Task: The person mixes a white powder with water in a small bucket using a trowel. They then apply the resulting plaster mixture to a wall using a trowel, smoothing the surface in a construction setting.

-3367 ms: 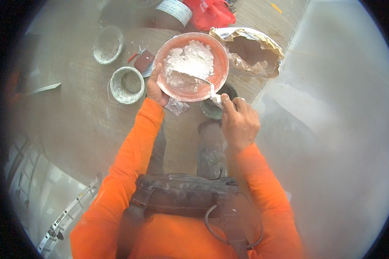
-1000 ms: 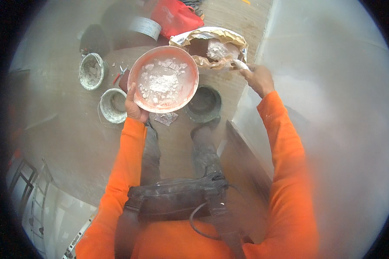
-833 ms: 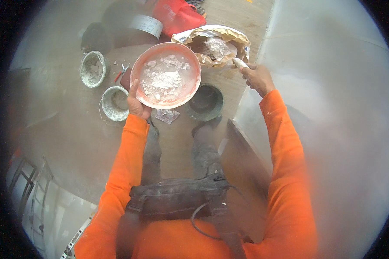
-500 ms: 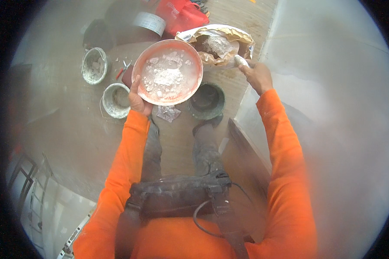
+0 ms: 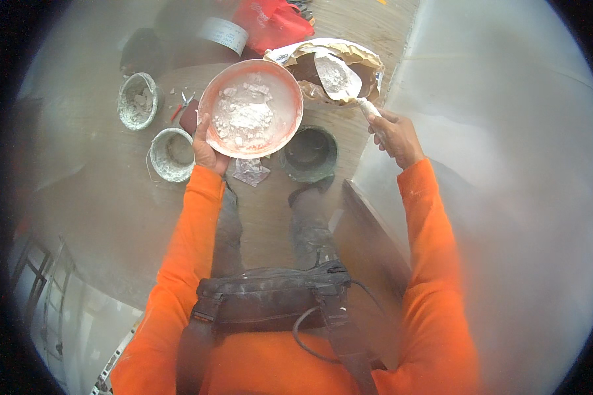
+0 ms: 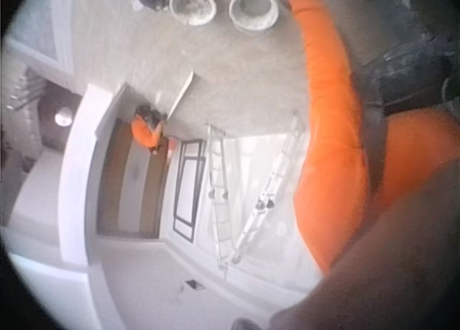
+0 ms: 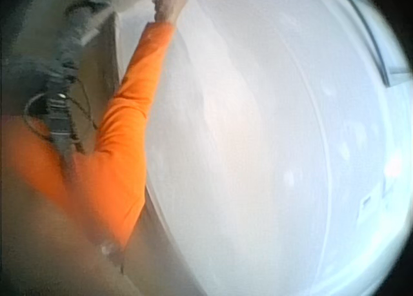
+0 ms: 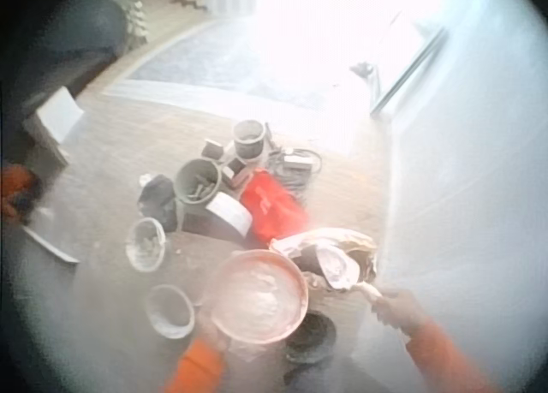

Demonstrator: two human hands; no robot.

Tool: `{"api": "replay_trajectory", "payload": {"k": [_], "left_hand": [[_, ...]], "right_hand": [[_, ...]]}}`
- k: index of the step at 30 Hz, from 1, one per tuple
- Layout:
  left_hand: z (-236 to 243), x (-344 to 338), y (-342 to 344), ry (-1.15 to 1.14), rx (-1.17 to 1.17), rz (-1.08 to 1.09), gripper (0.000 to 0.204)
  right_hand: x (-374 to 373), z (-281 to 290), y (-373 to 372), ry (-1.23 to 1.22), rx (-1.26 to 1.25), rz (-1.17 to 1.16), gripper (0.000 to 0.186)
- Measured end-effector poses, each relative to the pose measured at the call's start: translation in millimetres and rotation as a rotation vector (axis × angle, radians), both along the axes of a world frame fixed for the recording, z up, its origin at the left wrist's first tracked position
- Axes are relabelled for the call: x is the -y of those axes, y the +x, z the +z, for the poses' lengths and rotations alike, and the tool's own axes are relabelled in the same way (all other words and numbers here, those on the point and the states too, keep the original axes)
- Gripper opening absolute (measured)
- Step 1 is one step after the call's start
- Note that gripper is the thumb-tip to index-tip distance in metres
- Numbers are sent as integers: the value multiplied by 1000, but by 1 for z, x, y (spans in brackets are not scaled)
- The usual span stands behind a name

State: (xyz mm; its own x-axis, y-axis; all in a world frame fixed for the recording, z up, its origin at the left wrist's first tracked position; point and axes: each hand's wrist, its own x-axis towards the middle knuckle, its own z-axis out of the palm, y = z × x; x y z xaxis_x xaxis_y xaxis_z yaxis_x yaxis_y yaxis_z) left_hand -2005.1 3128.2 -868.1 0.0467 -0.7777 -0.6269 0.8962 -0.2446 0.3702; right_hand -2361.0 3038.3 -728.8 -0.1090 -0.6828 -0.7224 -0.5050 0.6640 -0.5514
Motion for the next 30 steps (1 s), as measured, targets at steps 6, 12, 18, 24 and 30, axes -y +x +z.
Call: {"api": "replay_trajectory", "payload": {"k": [6,12,18,24,30], "left_hand": [[1,-1,0,-11,-57,-4,72],[12,-6,-1,0,-54,71,68],[26,-5,-6,11,-68,90,71],[23,3,-14,19,-36,90,71],[15,7,-21,18,-32,108,70]], "right_hand": [[-36,45,26,-45,-21,-27,41],[-79,44,76,-221,-190,85,37],[-103,20,131,-694,-601,461,49],[-99,5,126,-868,-629,444,55],[-89,12,108,-849,-673,563,53]]}}
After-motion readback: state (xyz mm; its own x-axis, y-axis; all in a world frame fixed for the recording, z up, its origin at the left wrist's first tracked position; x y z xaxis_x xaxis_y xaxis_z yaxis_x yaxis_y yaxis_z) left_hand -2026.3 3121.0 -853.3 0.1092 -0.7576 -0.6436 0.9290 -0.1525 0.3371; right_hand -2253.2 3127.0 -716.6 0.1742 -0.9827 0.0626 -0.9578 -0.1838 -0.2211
